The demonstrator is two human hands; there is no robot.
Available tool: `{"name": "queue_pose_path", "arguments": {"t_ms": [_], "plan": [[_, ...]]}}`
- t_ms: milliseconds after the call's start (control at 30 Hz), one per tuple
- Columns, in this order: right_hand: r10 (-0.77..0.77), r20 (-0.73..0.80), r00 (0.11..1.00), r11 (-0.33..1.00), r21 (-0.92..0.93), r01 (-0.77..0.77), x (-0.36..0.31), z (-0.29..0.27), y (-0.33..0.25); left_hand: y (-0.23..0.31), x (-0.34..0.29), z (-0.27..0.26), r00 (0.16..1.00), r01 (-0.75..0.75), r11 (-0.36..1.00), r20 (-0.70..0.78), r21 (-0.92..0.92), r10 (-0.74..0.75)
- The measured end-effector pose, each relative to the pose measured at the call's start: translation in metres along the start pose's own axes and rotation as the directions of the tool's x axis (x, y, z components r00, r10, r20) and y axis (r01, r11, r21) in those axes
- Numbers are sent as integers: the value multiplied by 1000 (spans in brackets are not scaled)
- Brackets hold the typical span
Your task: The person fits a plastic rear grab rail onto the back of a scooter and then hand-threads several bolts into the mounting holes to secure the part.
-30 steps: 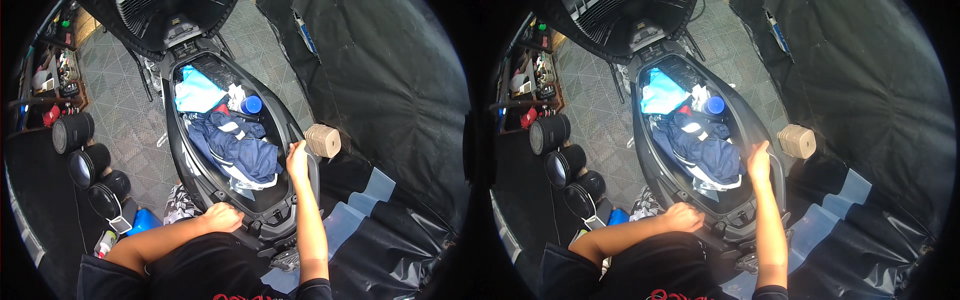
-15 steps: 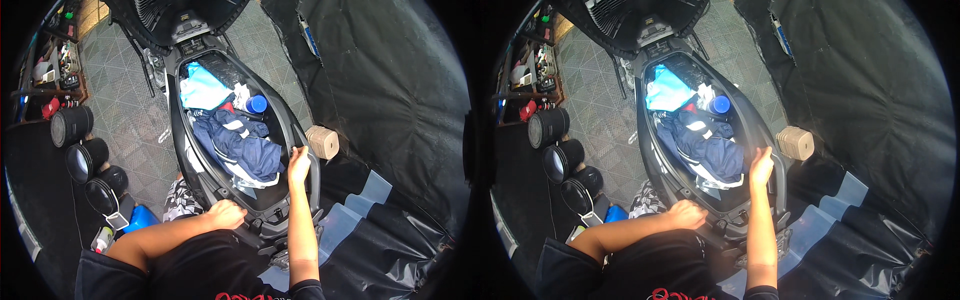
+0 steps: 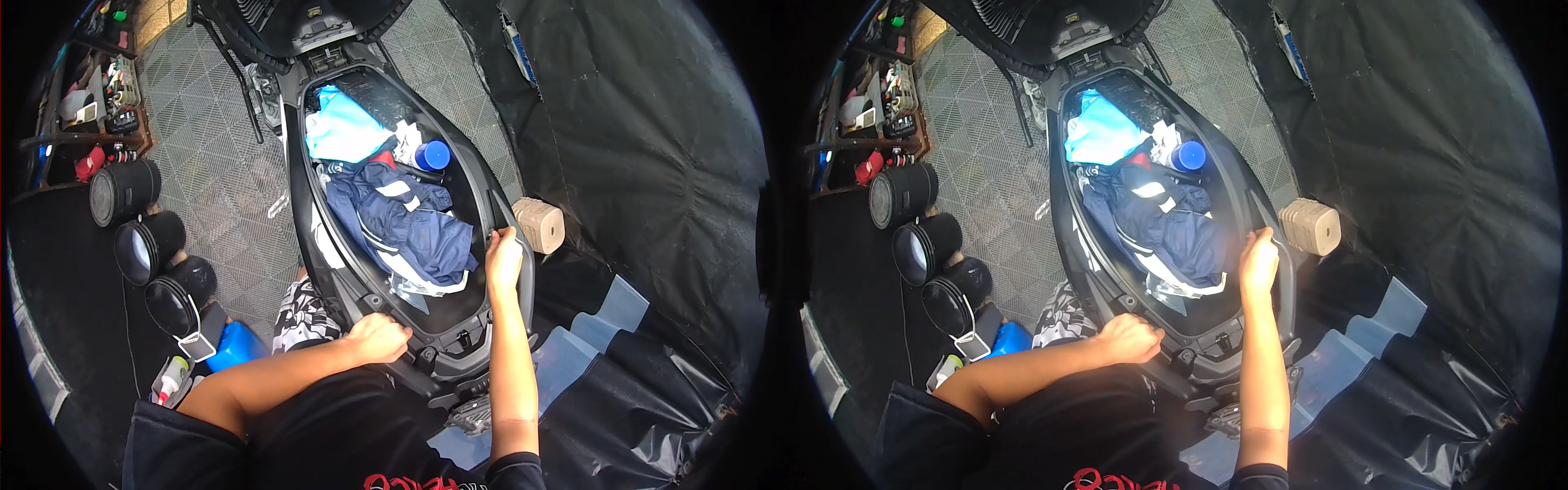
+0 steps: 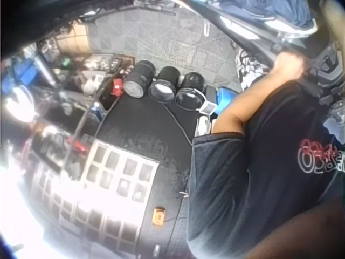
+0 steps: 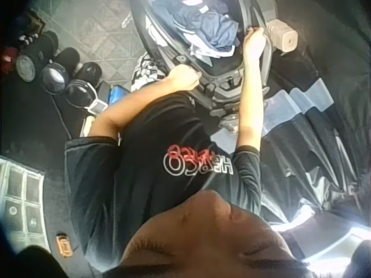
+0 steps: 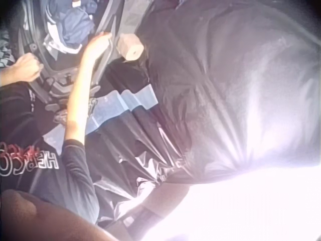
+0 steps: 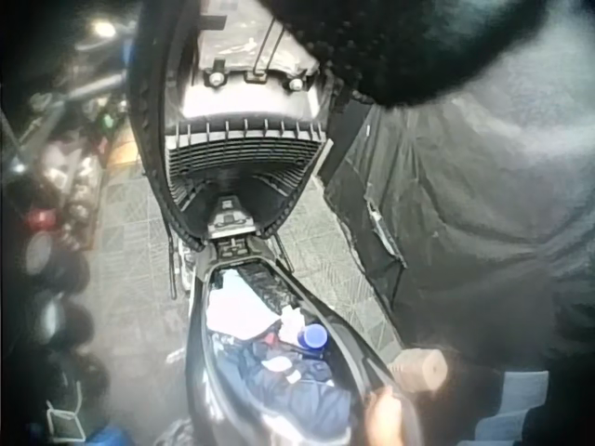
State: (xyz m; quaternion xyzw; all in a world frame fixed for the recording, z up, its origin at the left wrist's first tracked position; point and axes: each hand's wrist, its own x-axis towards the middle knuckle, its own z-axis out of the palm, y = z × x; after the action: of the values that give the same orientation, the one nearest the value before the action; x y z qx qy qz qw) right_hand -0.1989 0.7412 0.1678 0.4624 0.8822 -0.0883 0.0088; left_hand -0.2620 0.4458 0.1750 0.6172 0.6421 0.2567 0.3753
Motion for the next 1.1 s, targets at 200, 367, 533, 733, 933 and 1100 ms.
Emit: {"name": "queue_pose_path", "arguments": {"t_ms": [200,367,533,733,933,1100], "plan": [[-33,127,991,996,-83,44,7,-9,1,1,-1,-1,1000,10,1000,6,12,-10],[-68,127,990,991,-104,82,11,-7,13,2,0,-4,1000,11,1000,4,6,-11],[-56,149,987,994,-89,70,14,-10,11,1,-1,-2,1000,5,1000,-4,9,-5],[-137,211,968,987,-56,152,22,-19,13,0,-1,-2,1000,-16,1000,-16,0,16],[-165,234,958,979,-75,187,20,-21,11,-1,-1,-2,1000,-11,1000,3,6,11],[-224,209,952,956,-143,256,20,-21,9,0,-1,-3,1000,-11,1000,4,12,11]]}}
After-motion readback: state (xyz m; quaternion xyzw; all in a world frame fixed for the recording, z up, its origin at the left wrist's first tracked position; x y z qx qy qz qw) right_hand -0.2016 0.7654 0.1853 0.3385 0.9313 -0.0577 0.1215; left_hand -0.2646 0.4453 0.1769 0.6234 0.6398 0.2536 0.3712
